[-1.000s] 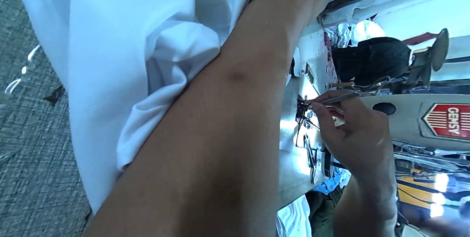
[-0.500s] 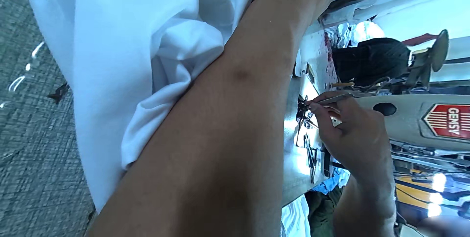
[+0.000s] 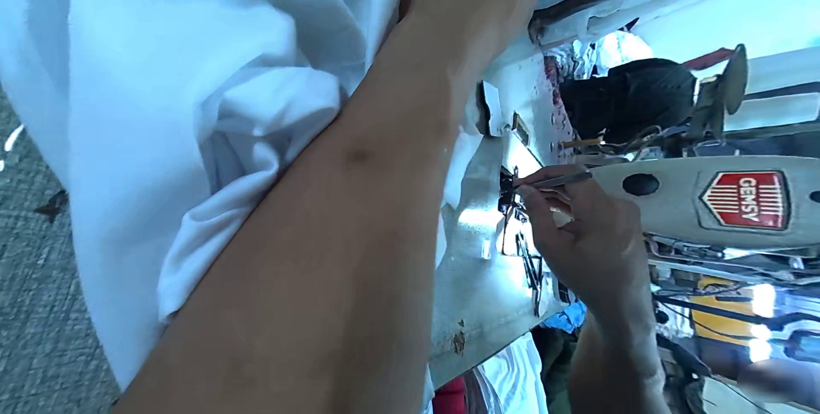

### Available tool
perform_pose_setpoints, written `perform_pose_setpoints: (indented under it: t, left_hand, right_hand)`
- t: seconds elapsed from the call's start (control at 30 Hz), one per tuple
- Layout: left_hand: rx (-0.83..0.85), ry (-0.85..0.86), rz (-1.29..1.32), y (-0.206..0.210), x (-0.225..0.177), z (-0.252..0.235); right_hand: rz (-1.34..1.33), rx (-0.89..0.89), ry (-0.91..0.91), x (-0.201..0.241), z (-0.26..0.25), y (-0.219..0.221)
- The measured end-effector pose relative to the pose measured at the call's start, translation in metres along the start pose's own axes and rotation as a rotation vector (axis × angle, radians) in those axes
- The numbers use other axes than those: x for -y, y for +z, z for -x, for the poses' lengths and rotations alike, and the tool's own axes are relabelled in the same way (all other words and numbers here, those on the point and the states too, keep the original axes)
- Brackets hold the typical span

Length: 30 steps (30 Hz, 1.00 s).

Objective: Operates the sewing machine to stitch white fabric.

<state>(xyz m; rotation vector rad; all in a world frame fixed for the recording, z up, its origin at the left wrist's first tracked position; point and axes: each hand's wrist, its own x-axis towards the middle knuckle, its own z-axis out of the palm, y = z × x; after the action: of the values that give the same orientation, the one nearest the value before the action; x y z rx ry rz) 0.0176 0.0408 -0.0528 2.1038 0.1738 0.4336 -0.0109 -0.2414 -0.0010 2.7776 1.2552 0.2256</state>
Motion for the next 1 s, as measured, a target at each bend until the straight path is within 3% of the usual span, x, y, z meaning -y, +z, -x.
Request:
perform_pose_setpoints:
  t: [0.07,0.23,0.67,1.0]
  left_hand:
    - [0.012,-0.081,0.008,-0.006,-0.014,0.010]
    - [0.008,-0.063,-0.012,-0.005,-0.010,0.008]
    - [-0.013,-0.036,-0.027,-0.004,-0.007,0.006]
    - [-0.051,0.046,-0.091,-0.003,-0.001,0.009]
  right_hand:
    - [-0.013,0.008,0.017,0.001,0.001,0.005]
    - [0.022,0.009,0.040,0.000,0.002,0.016]
    - [-0.036,-0.276,0.068,0.016,0.019,0.003]
    - [-0.226,-0.523,0.281,0.027,0.057,0.052]
